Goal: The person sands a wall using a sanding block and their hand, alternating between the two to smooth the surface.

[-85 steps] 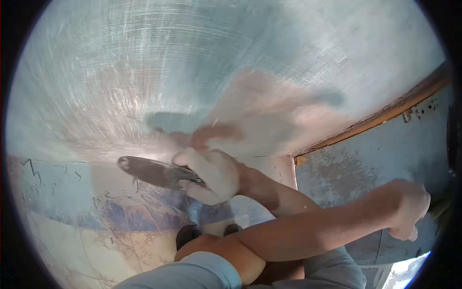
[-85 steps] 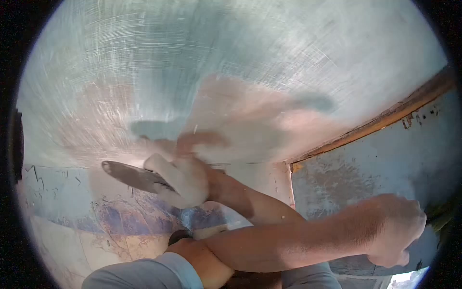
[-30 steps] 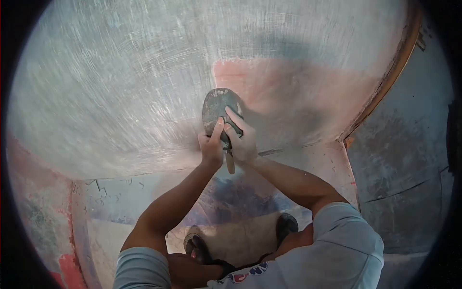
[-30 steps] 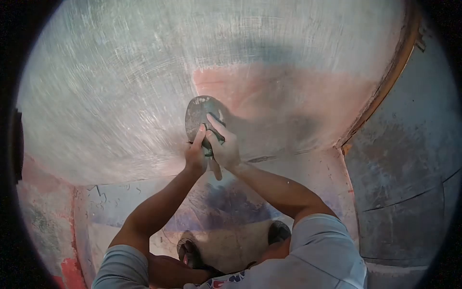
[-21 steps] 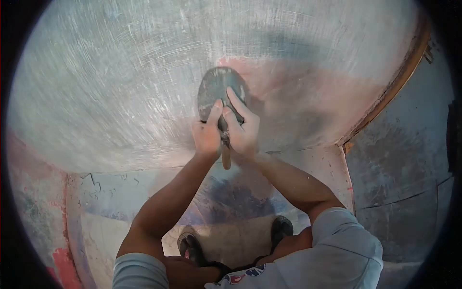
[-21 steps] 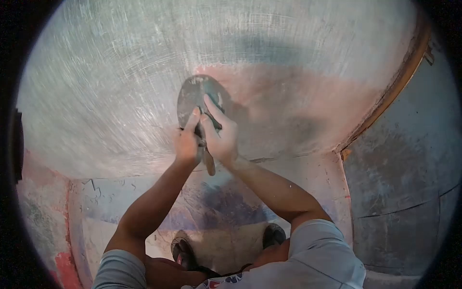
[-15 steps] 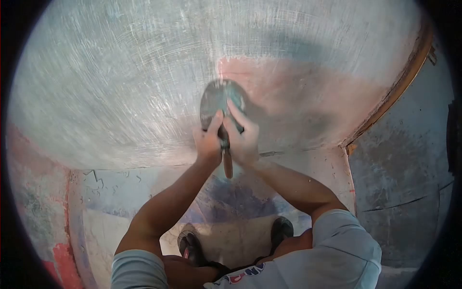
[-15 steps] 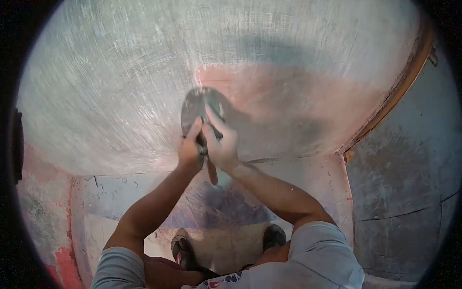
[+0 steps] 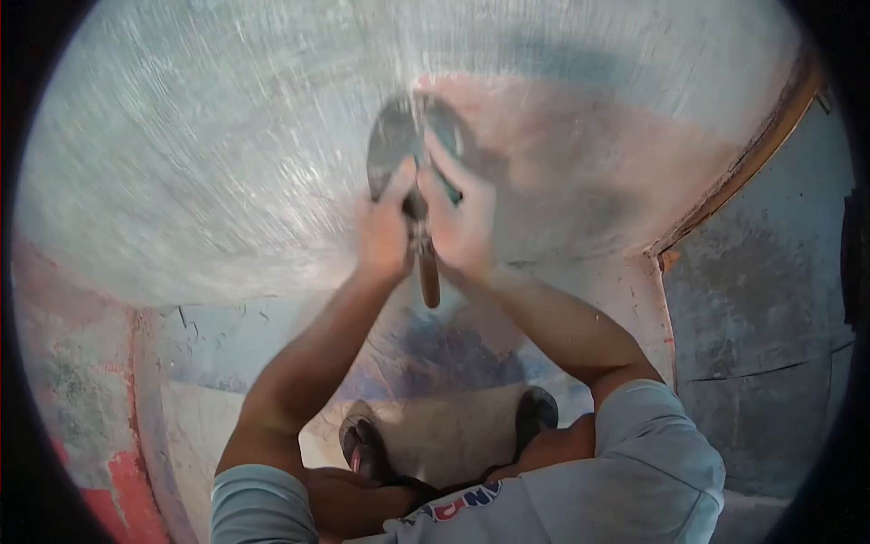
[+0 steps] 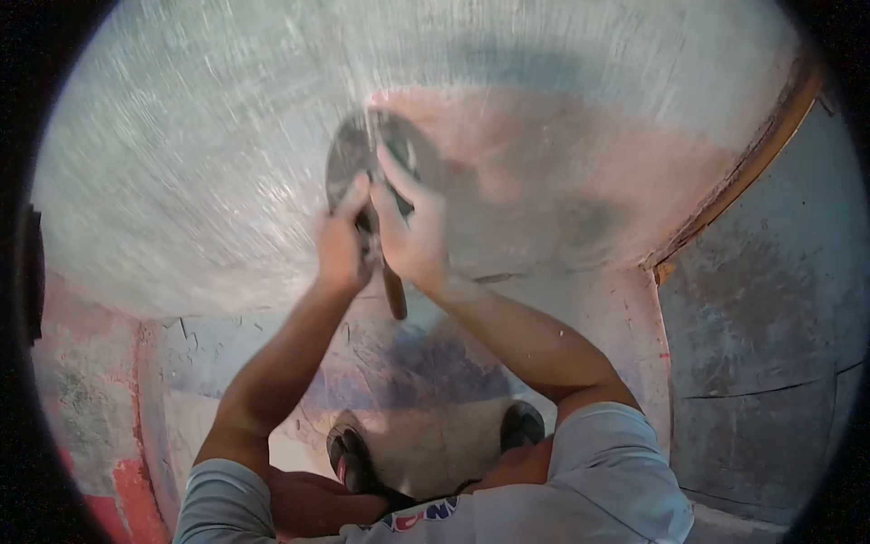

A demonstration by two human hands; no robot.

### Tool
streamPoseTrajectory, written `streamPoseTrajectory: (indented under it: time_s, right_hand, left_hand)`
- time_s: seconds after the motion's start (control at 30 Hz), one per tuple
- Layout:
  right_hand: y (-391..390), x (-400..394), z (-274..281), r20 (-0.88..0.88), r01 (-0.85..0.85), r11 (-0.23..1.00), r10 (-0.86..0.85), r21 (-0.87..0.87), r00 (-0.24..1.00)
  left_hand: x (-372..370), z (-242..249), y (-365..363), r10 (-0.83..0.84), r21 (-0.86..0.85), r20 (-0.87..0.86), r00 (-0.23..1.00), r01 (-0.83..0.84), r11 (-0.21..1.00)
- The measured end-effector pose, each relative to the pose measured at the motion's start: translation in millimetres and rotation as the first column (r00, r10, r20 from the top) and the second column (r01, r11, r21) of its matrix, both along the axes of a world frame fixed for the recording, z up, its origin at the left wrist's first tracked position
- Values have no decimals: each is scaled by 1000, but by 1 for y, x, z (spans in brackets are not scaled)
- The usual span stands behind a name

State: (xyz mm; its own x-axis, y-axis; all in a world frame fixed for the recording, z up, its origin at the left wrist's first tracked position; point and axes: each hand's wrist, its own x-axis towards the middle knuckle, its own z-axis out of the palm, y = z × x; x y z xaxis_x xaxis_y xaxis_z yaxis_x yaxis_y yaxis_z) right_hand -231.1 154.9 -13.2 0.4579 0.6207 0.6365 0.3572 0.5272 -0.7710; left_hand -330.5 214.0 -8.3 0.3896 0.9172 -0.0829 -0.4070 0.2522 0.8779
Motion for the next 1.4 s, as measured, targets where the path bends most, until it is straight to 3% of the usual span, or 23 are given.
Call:
streamPoseTrajectory:
  time_s: [0.03, 0.07, 0.2, 0.33, 0.37, 0.4, 0.5, 0.57, 0.6, 0.67, 0.73, 0.77, 0.83, 0.9, 0.97, 1.0, 1.07, 1.13, 1.2, 1.3, 1.33, 1.37, 1.4]
  right_hand:
    - [6, 0, 10, -24, 16, 999, -15, 31, 1000]
    - [11, -2, 14, -49, 32, 997, -29, 65, 998]
    - [15, -9, -38, -87, 31, 994, -21, 106, 996]
    - [4, -7, -54, -74, 19, 999, -22, -30, 997]
    - [8, -5, -43, -62, -5, 998, 9, 70, 998]
    - [6, -3, -21, -79, -18, 999, 20, 27, 997]
    - [6, -5, 4, -63, 0, 999, -2, -42, 998]
    - [6, -16, -24, -174, -148, 941, 208, 305, 963]
    - [-5, -19, -39, -250, -313, 926, 361, 211, 898]
    - [-25, -32, -78, -305, -332, 941, 297, -67, 905]
    - [-40, -34, -122, -521, -491, 811, 283, -319, 805]
    - [-46, -36, -123, -519, -488, 812, 281, -319, 807]
    - [-57, -37, -120, -523, -571, 691, 318, -443, 791]
    - [-61, -48, -126, -564, -565, 733, 302, -378, 769]
    - [-62, -52, -132, -601, -550, 777, 291, -305, 744]
    - [-61, -51, -136, -560, -518, 772, 260, -369, 787]
    - [-57, -52, -148, -518, -484, 765, 233, -426, 823]
    - [-50, -57, -162, -437, -370, 870, 208, -326, 875]
    - [-53, -52, -149, -419, -408, 845, 250, -345, 873]
    - [-41, -37, -108, -363, -431, 818, 297, -380, 883]
    - [-39, -37, -101, -329, -421, 817, 302, -395, 895]
    - [-36, -41, -112, -329, -422, 816, 303, -396, 894]
    - [-33, -47, -128, -392, -428, 854, 300, -296, 870]
  left_hand:
    - [-2, 18, 2, -21, -32, -58, 998, 19, 999]
    - [2, 27, -3, -4, -36, 61, 998, 6, 999]
    - [2, -38, 13, -45, 57, 82, 996, 40, 998]
    - [2, -49, -1, -37, 50, 116, 993, 31, 998]
    - [8, -34, -1, 22, 86, 105, 994, -31, 996]
    - [1, -8, -2, -15, 58, -45, 999, 18, 998]
    - [3, 37, -5, -65, 31, 87, 994, 63, 998]
    - [7, 33, -4, -60, 26, 124, 991, 57, 998]
    - [9, 29, -3, -56, 20, 163, 985, 54, 998]
    - [6, 17, -1, -67, 50, 111, 992, 62, 997]
    - [8, 13, -8, -29, -3, 152, 988, 30, 1000]
    - [8, -2, 0, -11, 48, 55, 998, 8, 999]
    - [7, -24, 2, -33, 33, 57, 998, 31, 999]
    - [5, -40, -11, -40, 92, 105, 994, 30, 995]
    - [-4, -53, -33, -44, 285, -92, 995, 68, 956]
    - [-10, -65, -34, -122, 394, -148, 981, 172, 903]
    - [-3, -77, -32, -113, 375, -101, 988, 143, 916]
    - [1, -79, -31, -110, 354, -57, 992, 123, 927]
    - [5, -65, -35, -14, 323, -60, 998, 33, 946]
    - [2, -52, 1, -250, 247, -52, 967, 255, 935]
    - [-17, -26, 11, -616, 247, 160, 771, 573, 782]
    - [-10, -28, 1, -615, 246, 161, 772, 572, 782]
    - [4, -32, -17, -360, 203, 54, 932, 342, 917]
